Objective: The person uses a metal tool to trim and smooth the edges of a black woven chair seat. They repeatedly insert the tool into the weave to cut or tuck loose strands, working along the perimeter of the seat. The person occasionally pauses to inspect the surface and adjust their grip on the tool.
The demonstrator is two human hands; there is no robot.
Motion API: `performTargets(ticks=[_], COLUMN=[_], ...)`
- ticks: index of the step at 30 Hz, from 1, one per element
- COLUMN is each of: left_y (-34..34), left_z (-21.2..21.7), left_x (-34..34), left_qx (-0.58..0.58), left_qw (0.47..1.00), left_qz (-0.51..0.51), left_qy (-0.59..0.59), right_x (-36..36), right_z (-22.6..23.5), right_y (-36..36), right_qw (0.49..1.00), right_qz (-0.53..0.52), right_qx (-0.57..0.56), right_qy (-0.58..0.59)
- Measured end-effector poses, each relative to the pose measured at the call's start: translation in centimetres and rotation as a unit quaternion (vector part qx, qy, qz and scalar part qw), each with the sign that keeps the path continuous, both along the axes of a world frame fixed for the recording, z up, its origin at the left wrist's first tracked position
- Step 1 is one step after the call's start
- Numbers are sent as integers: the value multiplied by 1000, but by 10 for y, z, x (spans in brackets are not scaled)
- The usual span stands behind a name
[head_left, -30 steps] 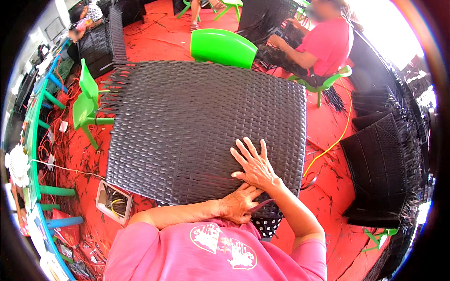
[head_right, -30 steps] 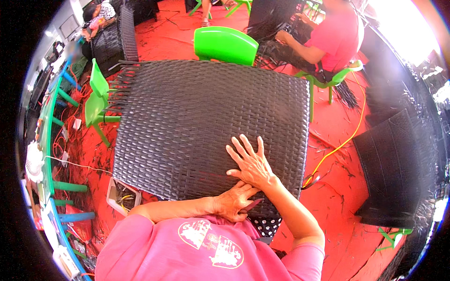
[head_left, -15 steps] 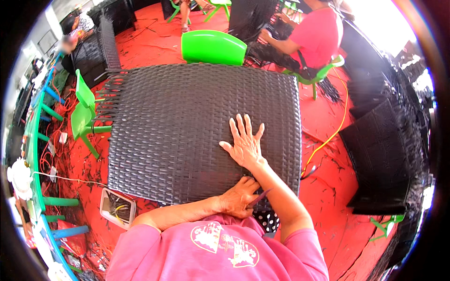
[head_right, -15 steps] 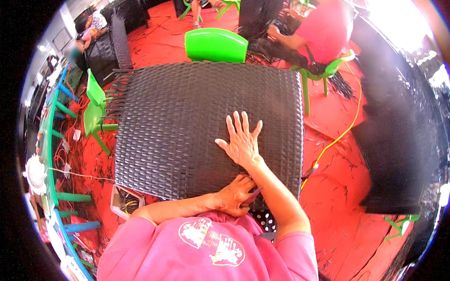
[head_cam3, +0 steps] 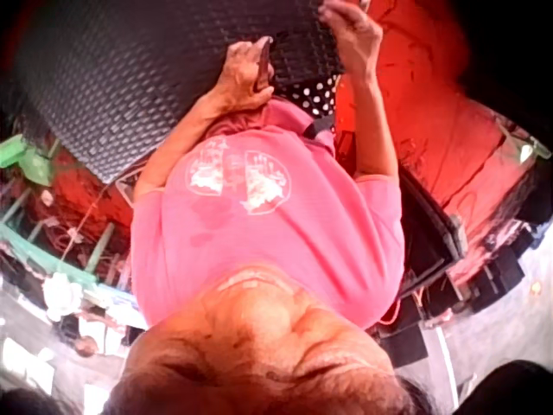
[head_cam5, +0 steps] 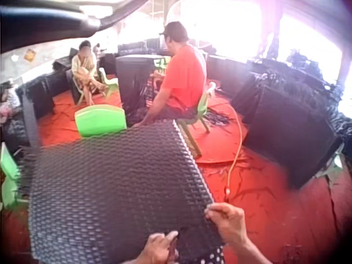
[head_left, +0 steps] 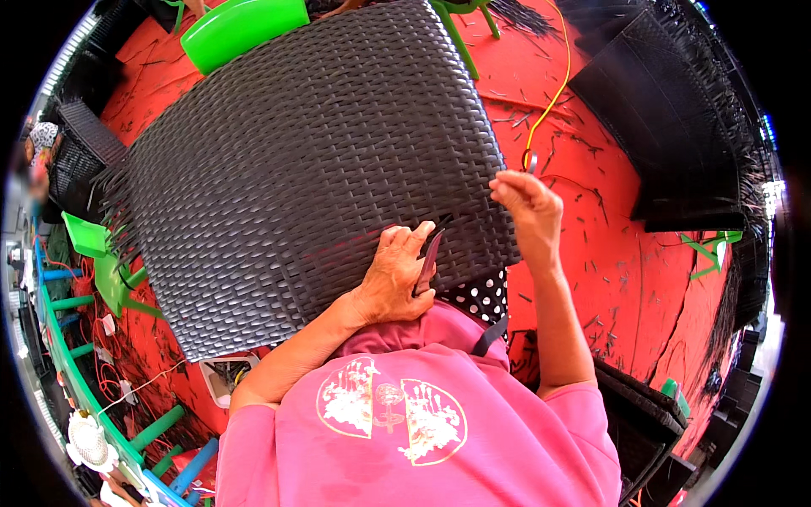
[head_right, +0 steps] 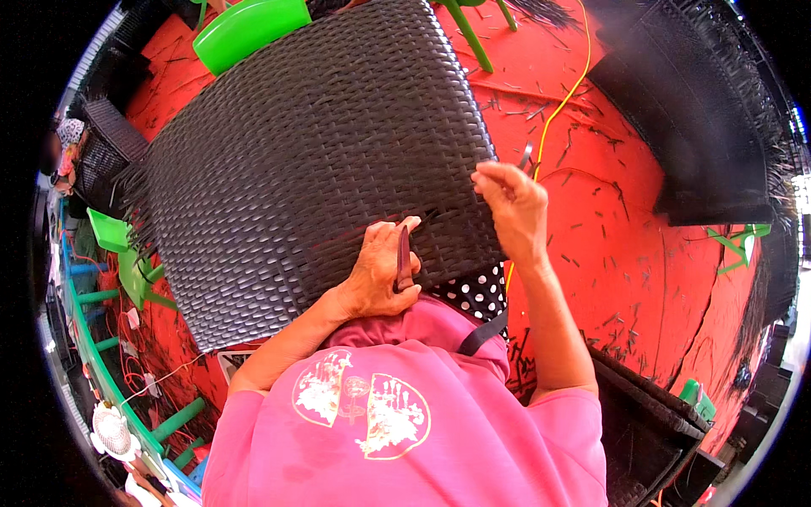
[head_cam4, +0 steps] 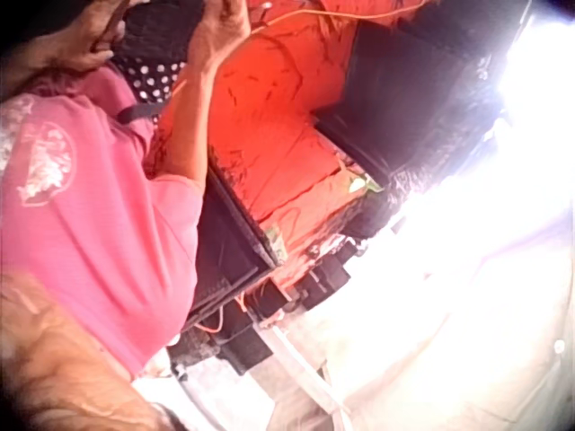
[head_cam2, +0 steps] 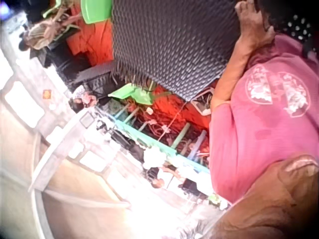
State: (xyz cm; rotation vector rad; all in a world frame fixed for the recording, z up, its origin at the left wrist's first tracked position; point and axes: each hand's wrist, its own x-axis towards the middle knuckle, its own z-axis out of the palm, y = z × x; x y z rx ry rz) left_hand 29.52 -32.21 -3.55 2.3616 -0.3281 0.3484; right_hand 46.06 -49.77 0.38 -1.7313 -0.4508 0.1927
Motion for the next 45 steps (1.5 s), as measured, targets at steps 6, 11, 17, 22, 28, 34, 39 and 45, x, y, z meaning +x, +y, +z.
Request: performTargets(ticks=[6,11,17,22,28,34,39,45], left_y=[-6,-8,-10,-9,-6,-6,-7,-8], left_z=[-1,1,-1,0,3,2,5,11], left_x=[-1,2,3,2,5,11,21,29], left_qx=[17,29,25,44,50,56,96,124], left_qw=[999,998,998,998,998,998,994,990], left_qz=[40,48,58,49,34,30,26,9], left_qy=[15,24,19,17,26,28,32,60], right_x=[-24,-33,-37,-36,-33,-29,-23,-24], right_z=[-35,-40,-45,-46,-50,-57,-45,-42], right_y=[-1,2,3,8,10,11,19,13], right_qw=[946,893,879,877,875,868,870,904], right_qz=[-10,38,31,30,37,40,28,32], right_qx=[-126,-235,-260,-274,-284,-285,-285,-215], right_qy=[-299,-381,-399,-394,-390,-406,-400,-367])
